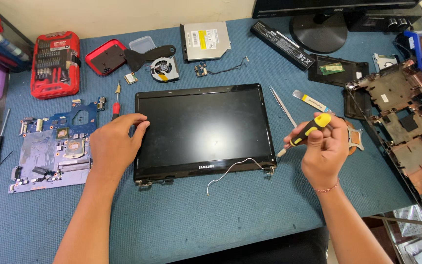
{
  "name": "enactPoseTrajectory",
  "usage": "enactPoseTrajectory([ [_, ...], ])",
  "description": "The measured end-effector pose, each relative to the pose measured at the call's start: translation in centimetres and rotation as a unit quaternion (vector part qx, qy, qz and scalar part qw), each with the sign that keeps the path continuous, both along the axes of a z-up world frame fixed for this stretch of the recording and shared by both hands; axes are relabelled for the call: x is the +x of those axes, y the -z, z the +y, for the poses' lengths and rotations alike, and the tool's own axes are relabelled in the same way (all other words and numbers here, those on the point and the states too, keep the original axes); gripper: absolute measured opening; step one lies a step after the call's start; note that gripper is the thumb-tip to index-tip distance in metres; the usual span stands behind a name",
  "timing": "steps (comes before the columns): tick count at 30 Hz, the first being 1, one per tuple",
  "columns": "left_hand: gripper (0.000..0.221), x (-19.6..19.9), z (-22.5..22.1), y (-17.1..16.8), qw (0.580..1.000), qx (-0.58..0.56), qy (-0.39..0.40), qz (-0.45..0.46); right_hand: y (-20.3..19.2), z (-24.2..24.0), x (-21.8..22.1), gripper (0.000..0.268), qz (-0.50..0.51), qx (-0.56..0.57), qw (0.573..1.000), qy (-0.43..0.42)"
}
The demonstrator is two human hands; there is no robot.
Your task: The person uses tweezers and a screwdriver to remove screws and clips from the edges of a Samsung laptop screen. They carefully pry open the bezel and remove small components from the screen assembly.
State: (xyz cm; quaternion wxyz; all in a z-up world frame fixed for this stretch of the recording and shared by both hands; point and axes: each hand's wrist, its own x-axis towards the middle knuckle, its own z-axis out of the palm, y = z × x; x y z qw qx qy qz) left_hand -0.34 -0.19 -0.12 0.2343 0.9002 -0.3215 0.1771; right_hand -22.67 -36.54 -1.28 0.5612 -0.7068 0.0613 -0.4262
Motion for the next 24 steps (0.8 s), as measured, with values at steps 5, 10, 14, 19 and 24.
enactPoseTrajectory([
  [5,0.007,0.0,0.0,0.0,1.0,0.005,0.003,-0.001,0.0,0.6,0.1,0.047,-0.006,-0.019,1.0,-0.002],
  [10,0.006,0.1,0.1,-0.1,1.0,-0.001,0.0,-0.003,0.1,0.9,0.3,0.046,0.0,-0.032,0.999,-0.004],
  [14,0.006,0.1,0.0,-0.3,1.0,-0.006,0.001,0.004,0.4,0.8,0.2,0.044,-0.019,-0.056,0.998,-0.007],
  [19,0.005,0.1,0.0,-0.4,1.0,-0.006,0.001,0.002,0.3,1.4,-0.5,0.048,-0.034,-0.092,0.995,0.005],
  [24,0.006,0.1,0.2,-0.1,1.0,-0.005,0.002,-0.001,0.1,2.2,-1.9,0.059,0.004,-0.137,0.99,0.039],
])
